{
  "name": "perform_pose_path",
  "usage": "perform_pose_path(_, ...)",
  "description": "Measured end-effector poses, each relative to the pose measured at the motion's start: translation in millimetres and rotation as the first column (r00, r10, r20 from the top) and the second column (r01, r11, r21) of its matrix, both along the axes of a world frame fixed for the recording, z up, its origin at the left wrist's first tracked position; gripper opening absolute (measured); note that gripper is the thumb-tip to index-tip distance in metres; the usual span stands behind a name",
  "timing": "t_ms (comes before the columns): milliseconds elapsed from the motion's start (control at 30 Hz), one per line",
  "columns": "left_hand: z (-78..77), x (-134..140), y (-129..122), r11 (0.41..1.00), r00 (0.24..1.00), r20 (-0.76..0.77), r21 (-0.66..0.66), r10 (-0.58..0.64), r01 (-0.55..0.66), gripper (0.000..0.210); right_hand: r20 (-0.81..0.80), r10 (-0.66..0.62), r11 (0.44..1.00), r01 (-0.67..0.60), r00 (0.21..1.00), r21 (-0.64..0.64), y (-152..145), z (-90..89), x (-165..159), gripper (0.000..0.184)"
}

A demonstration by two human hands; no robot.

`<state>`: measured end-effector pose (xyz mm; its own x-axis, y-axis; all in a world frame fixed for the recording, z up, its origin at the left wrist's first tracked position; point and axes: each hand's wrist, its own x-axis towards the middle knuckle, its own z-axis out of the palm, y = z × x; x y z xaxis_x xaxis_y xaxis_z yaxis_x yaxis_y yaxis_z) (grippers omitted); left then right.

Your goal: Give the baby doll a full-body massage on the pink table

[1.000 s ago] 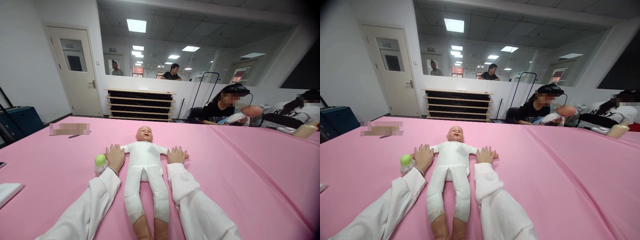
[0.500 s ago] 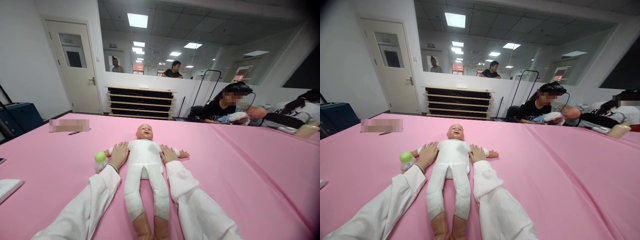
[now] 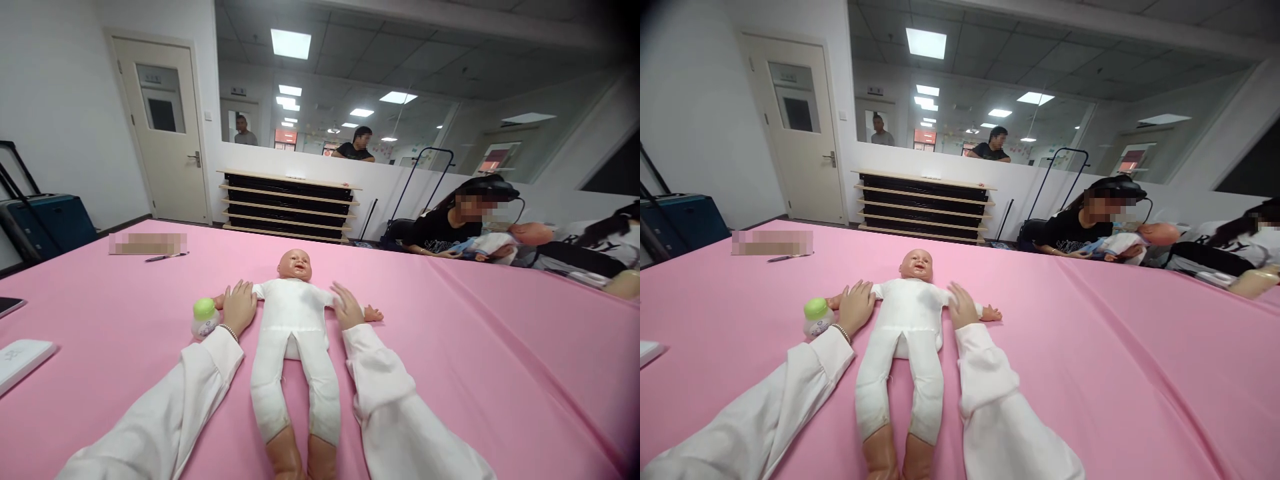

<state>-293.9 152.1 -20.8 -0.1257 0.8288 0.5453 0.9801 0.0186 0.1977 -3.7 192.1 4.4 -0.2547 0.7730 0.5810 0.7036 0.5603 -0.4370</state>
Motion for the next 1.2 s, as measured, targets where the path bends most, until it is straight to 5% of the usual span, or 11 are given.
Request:
perform_pose_path(100,-0.6,1,0,1.0,1.0,-0.009,-0.016,0.001,-0.001,0.039,0.074,0.514,0.857,-0.51,0.854,-0.071,-33,22.6,-49,0.036)
perform_pose_path(167,0.0,0,0,1.0,1.0,-0.021,-0.017,0.001,-0.001,0.039,0.178,0.65,0.758,-0.618,0.739,-0.206,-50,31.6,-76,0.032)
perform_pose_path(233,1.3,0,0,1.0,1.0,-0.029,-0.026,0.001,-0.002,0.038,0.246,0.682,0.727,-0.605,0.688,-0.325,-54,35.8,-93,0.032)
perform_pose_path(400,4.5,1,-1,0.999,1.0,-0.008,-0.039,0.005,-0.005,0.037,0.331,0.564,0.815,-0.446,0.757,-0.37,-24,32.5,-89,0.039)
perform_pose_path(600,3.7,-1,1,0.999,0.999,0.044,-0.031,-0.019,0.021,0.035,0.292,0.189,0.971,-0.134,0.938,-0.197,4,1.5,-57,0.044)
perform_pose_path(767,7.8,5,-4,0.977,0.936,0.299,0.155,-0.188,0.147,0.035,0.272,0.073,0.992,-0.042,0.96,-0.12,8,-13.8,-43,0.04)
perform_pose_path(867,19.6,22,-17,0.832,0.735,0.392,0.224,-0.554,0.508,0.035,0.265,0.066,0.994,-0.039,0.962,-0.106,10,-14.0,-43,0.032)
perform_pose_path(933,29.8,37,-25,0.657,0.574,0.388,0.121,-0.722,0.744,0.033,0.256,0.067,0.994,-0.042,0.964,-0.101,12,-14.6,-43,0.031)
perform_pose_path(1000,39.3,49,-28,0.528,0.497,0.375,-0.023,-0.783,0.849,0.033,0.246,0.073,0.994,-0.05,0.967,-0.1,14,-17.2,-42,0.031)
perform_pose_path(1100,48.1,61,-21,0.489,0.516,0.337,-0.169,-0.787,0.856,0.037,0.228,0.087,0.992,-0.064,0.97,-0.105,15,-25.8,-39,0.034)
perform_pose_path(1200,48.8,64,-6,0.543,0.593,0.307,-0.238,-0.745,0.805,0.043,0.211,0.097,0.991,-0.074,0.973,-0.113,14,-37.8,-34,0.041)
